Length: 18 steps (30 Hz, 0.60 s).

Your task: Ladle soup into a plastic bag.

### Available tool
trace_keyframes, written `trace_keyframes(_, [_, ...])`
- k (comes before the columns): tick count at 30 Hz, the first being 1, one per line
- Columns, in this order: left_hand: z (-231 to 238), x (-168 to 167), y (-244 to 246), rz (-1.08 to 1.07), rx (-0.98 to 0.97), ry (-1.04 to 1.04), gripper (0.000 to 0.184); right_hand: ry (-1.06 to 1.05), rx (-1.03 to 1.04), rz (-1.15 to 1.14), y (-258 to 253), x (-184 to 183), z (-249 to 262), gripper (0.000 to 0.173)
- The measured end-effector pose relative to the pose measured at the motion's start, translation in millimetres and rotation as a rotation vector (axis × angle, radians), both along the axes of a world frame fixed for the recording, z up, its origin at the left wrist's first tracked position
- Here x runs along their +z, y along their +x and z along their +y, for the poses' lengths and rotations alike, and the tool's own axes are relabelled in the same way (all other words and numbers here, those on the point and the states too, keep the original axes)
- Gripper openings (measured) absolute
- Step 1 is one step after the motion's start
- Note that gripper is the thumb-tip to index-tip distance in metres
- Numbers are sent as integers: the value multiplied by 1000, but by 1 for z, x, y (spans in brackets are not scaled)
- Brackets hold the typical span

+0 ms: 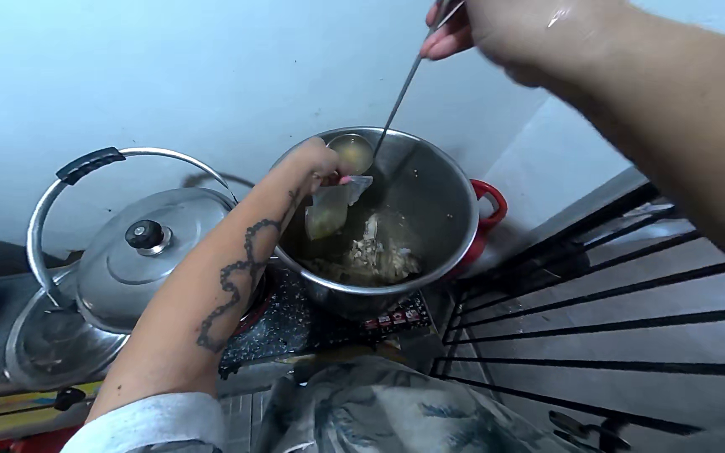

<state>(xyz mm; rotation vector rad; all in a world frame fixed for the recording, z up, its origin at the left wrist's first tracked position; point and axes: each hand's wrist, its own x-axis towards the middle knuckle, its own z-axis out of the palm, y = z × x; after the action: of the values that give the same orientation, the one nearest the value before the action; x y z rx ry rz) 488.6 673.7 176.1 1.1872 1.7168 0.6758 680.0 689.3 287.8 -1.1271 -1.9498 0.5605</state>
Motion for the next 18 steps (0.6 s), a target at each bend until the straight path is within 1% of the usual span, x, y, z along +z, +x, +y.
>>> trace_keyframes(2, [-7, 11, 2, -46, 13, 41, 34, 189, 61, -192, -3, -17, -30, 29])
trace_keyframes(3, [-10, 16, 0, -62, 19, 61, 35, 344, 108, -249, 0, -34, -44, 31])
trace_keyframes(5, [-14, 26, -4, -100, 29, 103, 30, 653, 300, -247, 14, -79, -64, 27])
trace_keyframes(6, [-17, 31, -5, -131, 43, 127, 32, 724, 427, -252, 25, -100, -71, 25])
trace_keyframes(8, [-26, 43, -7, -192, 57, 157, 40, 891, 595, -321, 48, -130, -83, 21])
trace_keyframes(9, [-31, 48, -7, -203, 64, 170, 41, 1006, 633, -365, 57, -139, -85, 15])
trace_keyframes(11, [-39, 56, -10, -214, 70, 198, 41, 1223, 641, -418, 72, -152, -86, 8])
trace_keyframes(12, [-44, 61, -13, -213, 69, 215, 40, 1270, 625, -425, 78, -157, -86, 6])
trace_keyframes(13, [-49, 66, -16, -215, 70, 235, 40, 1278, 608, -404, 83, -162, -85, 5])
trace_keyframes(14, [-54, 70, -20, -218, 79, 261, 39, 1234, 587, -357, 89, -168, -83, 4])
trace_keyframes(15, [-60, 75, -24, -218, 89, 284, 41, 1124, 573, -266, 94, -175, -80, 8])
trace_keyframes(16, [-65, 79, -29, -218, 102, 307, 41, 957, 551, -104, 97, -181, -78, 16])
trace_keyframes(17, [-70, 84, -34, -215, 123, 330, 40, 820, 477, 93, 93, -180, -79, 18])
trace_keyframes(18, [-76, 89, -39, -211, 144, 356, 38, 729, 361, 336, 83, -172, -80, 20])
